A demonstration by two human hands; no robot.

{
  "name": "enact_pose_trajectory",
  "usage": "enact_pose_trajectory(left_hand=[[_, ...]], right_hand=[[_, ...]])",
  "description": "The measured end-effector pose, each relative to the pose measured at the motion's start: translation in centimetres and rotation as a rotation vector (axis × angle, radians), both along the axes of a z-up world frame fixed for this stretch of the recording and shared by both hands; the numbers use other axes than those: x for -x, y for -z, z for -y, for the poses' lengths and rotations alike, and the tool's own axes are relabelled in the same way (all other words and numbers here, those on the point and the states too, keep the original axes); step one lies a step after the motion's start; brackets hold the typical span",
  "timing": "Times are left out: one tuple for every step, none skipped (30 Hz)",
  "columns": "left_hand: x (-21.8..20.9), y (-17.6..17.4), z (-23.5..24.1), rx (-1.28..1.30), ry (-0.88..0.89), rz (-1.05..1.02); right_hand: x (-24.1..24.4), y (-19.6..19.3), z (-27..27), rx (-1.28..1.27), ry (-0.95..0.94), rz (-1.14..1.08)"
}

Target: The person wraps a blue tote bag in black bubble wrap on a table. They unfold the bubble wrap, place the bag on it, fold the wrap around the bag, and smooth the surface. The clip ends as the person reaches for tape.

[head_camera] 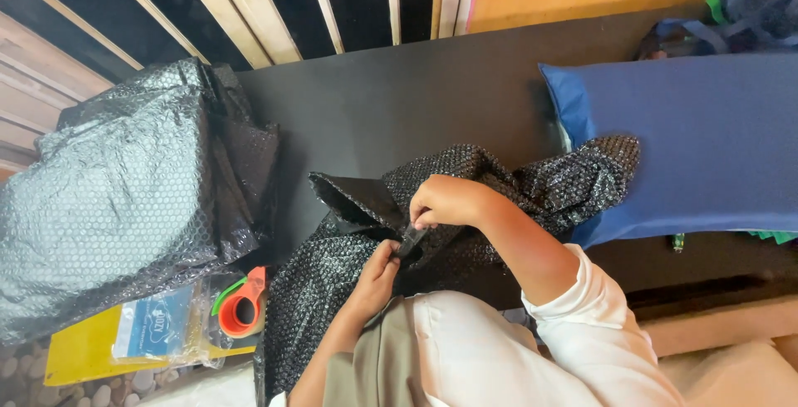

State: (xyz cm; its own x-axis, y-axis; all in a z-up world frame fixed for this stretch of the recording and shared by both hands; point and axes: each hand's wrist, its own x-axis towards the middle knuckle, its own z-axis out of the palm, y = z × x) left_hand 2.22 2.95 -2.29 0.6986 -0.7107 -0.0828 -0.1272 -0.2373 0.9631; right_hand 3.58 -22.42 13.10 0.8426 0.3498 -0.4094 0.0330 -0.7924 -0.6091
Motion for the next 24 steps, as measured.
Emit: enact_pose_trajectory(left_hand=[[-0.1,0.1,-0.1,0.001,-0.003,0.002],[-0.2,0.1,-0.2,0.004,-0.007,-0.010],[-0.4,0.2,-0.3,0.007,-0.012,-0.022],[-0.4,0.8,-0.3,0.007,-0.015,-0.021],[-0.4,1.3,-0.4,0.053,-0.035,-0.034],[-0.4,1.9,-0.4,0.099,-0.055,-0.046],[-0.6,1.8,-0.5,0.101,-0.056,-0.045],[-0.8,1.6,-0.6,0.151,-0.081,-0.050],[-0.9,1.5,-0.6,0.203,-0.106,-0.055],[-0.7,1.1,-0.4,0.205,-0.108,-0.054],[-0.5,0.7,-0.2,0.244,-0.133,0.034],[-0.3,0.3,0.0,0.282,-0.159,0.123],[-0.2,-0.3,0.3,0.284,-0.162,0.124],[-0.2,-0.8,0.5,0.265,-0.193,0.173],[0.0,-1.3,0.8,0.244,-0.222,0.220],[0.1,-2.1,0.8,0.246,-0.224,0.219],[0.2,-3.0,0.8,0.241,-0.229,0.196],[0.4,-3.8,0.9,0.235,-0.233,0.173],[0.2,-1.9,0.8,0.236,-0.233,0.172],[0.0,-0.1,0.7,0.244,-0.209,0.179],[-0.1,1.8,0.5,0.251,-0.184,0.185],[0.0,1.0,0.5,0.251,-0.183,0.184],[0.1,0.2,0.5,0.230,-0.157,0.199],[0.2,-0.6,0.4,0.208,-0.131,0.213]], right_hand=[[-0.2,-0.7,-0.1,0.001,-0.003,0.002],[-0.3,-1.4,-0.1,-0.020,0.000,-0.041],[-0.6,-2.1,-0.2,-0.042,0.003,-0.084],[-0.7,-2.2,-0.2,-0.041,0.001,-0.082],[-0.9,-2.4,-0.2,-0.084,0.007,-0.109],[-1.0,-2.6,-0.2,-0.127,0.014,-0.136],[-1.1,-2.3,-0.3,-0.126,0.013,-0.134],[-1.2,-2.0,-0.4,-0.170,0.013,-0.098],[-1.3,-1.7,-0.4,-0.214,0.013,-0.062],[-1.0,-0.2,-0.5,-0.212,0.011,-0.061],[-0.7,1.2,-0.7,-0.330,0.050,-0.026],[-0.5,2.7,-0.8,-0.447,0.089,0.009],[0.0,3.4,-1.0,-0.445,0.085,0.009],[0.4,4.1,-1.2,-0.500,0.102,-0.013],[0.9,4.8,-1.4,-0.556,0.121,-0.035],[1.4,4.7,-1.6,-0.554,0.119,-0.036],[1.9,4.5,-1.7,-0.570,0.148,-0.031],[2.4,4.4,-1.8,-0.585,0.178,-0.026],[2.6,4.3,-2.1,-0.584,0.178,-0.027],[2.8,4.1,-2.3,-0.557,0.218,0.026],[3.0,4.0,-2.5,-0.531,0.259,0.077],[3.0,4.6,-2.1,-0.531,0.261,0.077],[2.9,5.1,-1.7,-0.501,0.219,0.050],[2.9,5.6,-1.3,-0.471,0.178,0.024]])
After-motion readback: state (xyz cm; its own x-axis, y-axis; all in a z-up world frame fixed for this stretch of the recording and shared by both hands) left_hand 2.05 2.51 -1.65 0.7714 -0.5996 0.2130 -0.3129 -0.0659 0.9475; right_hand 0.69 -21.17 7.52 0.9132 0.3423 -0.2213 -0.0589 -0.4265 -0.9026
